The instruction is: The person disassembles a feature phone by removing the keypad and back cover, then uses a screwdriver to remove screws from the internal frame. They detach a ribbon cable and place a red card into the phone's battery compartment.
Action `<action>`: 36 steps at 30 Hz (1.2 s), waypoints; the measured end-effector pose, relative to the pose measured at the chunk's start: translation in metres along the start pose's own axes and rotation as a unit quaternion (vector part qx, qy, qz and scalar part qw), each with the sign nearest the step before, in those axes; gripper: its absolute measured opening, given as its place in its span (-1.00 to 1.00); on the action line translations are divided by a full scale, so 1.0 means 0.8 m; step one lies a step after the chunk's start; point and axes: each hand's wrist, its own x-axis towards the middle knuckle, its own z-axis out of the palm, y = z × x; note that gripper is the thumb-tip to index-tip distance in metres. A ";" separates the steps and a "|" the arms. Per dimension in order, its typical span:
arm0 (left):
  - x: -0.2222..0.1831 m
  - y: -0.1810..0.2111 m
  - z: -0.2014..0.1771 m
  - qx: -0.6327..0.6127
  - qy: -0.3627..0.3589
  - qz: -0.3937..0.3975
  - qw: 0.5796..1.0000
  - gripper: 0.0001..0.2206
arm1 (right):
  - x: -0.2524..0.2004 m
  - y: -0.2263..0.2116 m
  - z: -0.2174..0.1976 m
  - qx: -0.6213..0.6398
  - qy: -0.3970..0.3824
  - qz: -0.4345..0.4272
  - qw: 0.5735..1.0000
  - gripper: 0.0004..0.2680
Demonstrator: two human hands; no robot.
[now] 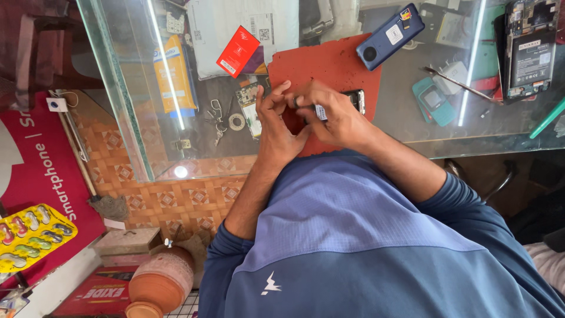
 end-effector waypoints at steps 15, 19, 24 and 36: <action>0.003 0.002 0.000 0.008 -0.006 0.007 1.000 -0.21 | 0.000 -0.006 -0.002 -0.025 -0.021 0.042 0.999 -0.76; 0.002 0.002 -0.001 0.007 -0.018 0.015 1.000 -0.20 | -0.026 0.003 0.011 -0.035 -0.054 0.160 0.985 -0.77; 0.005 0.002 0.004 -0.079 0.014 0.027 0.996 -0.15 | -0.038 0.026 0.003 -0.062 0.065 0.140 0.986 -0.60; 0.048 0.019 -0.011 0.040 0.023 0.067 0.997 -0.33 | -0.040 0.101 -0.135 -0.051 0.239 0.152 0.958 -0.57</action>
